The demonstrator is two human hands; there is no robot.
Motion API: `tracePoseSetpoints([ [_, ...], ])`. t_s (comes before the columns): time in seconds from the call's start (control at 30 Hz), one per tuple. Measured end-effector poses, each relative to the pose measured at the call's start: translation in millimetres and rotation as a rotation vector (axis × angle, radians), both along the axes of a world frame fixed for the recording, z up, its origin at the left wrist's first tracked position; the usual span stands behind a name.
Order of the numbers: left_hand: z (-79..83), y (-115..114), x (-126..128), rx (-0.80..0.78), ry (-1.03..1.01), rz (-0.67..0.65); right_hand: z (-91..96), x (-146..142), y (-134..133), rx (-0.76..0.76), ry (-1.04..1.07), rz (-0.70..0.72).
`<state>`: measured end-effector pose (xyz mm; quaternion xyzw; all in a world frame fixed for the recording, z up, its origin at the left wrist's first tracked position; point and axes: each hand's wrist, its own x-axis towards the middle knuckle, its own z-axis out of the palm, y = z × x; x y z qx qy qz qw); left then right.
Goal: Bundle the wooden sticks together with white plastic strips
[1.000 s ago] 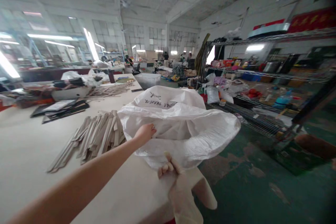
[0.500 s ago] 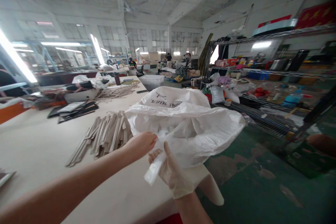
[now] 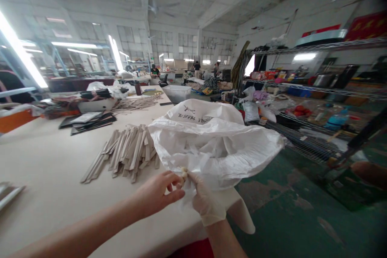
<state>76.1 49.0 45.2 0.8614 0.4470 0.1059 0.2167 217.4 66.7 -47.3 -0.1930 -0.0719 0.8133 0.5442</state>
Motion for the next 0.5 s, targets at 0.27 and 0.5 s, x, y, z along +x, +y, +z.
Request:
tracePoseSetpoints([
  [0.27,-29.6,17,1,-0.86,-0.473,0.227,12.5,-26,-52,-0.039,-0.125,0.222],
  [0.5,-75.4,1,25,-0.839,-0.513,0.217,33.6,-28,-103,0.27,-0.313,0.271],
])
